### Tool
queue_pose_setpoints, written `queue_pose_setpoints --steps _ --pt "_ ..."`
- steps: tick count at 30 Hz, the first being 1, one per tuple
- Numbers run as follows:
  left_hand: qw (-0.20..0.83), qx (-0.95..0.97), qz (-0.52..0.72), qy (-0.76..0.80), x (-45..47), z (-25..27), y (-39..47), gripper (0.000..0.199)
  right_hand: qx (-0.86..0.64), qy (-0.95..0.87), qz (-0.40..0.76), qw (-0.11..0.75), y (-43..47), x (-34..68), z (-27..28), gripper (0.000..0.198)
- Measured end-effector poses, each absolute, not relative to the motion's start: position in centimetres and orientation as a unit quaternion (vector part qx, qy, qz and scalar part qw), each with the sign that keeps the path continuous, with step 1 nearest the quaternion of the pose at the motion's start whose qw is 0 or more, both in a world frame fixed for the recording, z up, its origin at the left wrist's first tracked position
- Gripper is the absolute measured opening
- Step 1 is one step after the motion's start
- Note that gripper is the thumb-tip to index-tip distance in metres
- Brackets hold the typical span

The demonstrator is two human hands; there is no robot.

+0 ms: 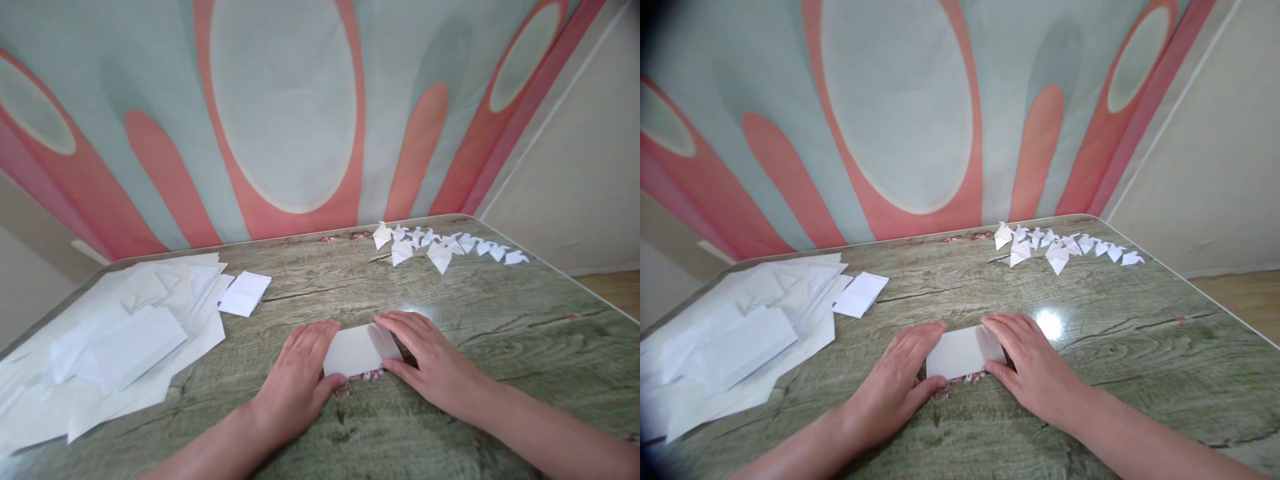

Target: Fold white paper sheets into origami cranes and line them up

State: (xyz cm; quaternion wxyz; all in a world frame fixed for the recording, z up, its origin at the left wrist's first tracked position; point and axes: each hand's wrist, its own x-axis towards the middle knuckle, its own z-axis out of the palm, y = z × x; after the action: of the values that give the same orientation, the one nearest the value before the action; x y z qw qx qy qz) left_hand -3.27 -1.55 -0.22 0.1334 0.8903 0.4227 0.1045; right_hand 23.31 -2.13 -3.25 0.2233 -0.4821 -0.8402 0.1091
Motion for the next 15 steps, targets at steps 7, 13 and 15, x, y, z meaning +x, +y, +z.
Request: queue_pose_setpoints --steps 7,13,15 --pt "0.182 0.892 0.133 0.392 -3.59 -0.69 -1.47 0.065 -0.507 -0.818 0.129 0.239 -2.28 23.11 -2.87 0.063" --pt "0.205 0.871 0.166 0.415 -3.56 -0.54 -1.46 0.068 -0.517 -0.811 0.139 0.235 -2.33 23.03 -2.61 0.062" --pt "0.204 0.869 0.166 0.419 -3.58 -0.40 -1.33 0.069 -0.529 -0.806 0.123 0.237 -2.26 23.16 -2.70 0.068"
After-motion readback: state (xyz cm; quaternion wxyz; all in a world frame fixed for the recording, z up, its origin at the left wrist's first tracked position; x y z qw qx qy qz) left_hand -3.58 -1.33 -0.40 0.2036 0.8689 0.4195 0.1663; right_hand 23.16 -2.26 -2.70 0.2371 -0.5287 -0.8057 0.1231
